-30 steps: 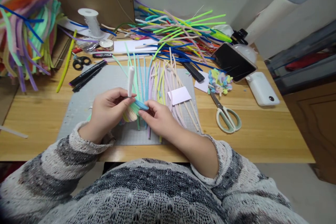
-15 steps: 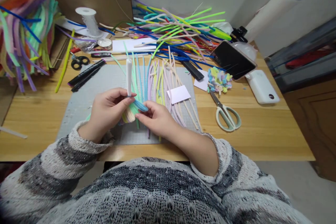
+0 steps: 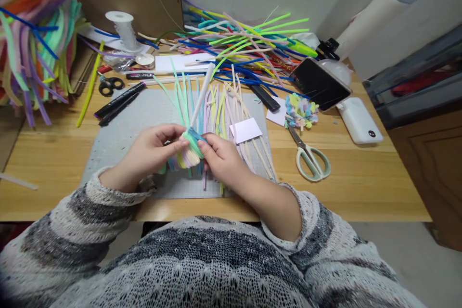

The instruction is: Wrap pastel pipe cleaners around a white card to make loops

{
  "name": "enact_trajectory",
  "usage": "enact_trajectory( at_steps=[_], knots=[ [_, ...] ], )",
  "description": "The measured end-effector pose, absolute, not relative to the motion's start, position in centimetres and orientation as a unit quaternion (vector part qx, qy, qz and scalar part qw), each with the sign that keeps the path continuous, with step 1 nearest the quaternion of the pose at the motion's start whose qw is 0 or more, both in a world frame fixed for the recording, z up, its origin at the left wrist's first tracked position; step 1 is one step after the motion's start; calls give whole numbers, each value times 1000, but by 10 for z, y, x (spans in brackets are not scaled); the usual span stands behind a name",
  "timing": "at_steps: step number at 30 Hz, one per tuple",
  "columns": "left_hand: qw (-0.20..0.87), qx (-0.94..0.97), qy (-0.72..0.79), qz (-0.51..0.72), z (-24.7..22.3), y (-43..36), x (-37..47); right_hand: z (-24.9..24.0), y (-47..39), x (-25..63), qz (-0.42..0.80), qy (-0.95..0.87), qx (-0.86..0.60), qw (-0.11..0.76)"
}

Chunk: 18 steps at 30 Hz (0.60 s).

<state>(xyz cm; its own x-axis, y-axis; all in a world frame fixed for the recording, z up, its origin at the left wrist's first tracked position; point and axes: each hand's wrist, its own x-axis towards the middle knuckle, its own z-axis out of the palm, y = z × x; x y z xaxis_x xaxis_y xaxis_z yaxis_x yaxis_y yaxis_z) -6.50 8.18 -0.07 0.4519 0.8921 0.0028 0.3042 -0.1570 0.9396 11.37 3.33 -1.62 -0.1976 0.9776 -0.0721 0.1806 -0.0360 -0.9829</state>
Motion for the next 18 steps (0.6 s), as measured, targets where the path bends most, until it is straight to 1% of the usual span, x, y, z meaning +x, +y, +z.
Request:
enact_trajectory(
  at_steps=[2,4,6,8,10,14,16,18],
  knots=[
    [458,713,442,293,2,81,-65,-14,33,115,486,-610,-500,376],
    [402,735,452,305,5,81,-65,-11,33,115,429,-656,-496,373],
    [348,758,455,312,7,79,-65,-9,34,116,372,-687,-493,382],
    [329,769,450,312,7,79,-65,-9,34,117,332,-700,-494,394],
    [354,762,446,309,7,78,-64,-10,35,117,303,-712,-495,396],
    [470,708,425,311,6,78,-63,-14,36,117,286,-742,-464,390],
    [488,700,418,313,7,78,-63,-15,36,117,289,-742,-457,395],
    [476,705,429,304,9,78,-63,-14,35,116,317,-708,-472,420]
  ],
)
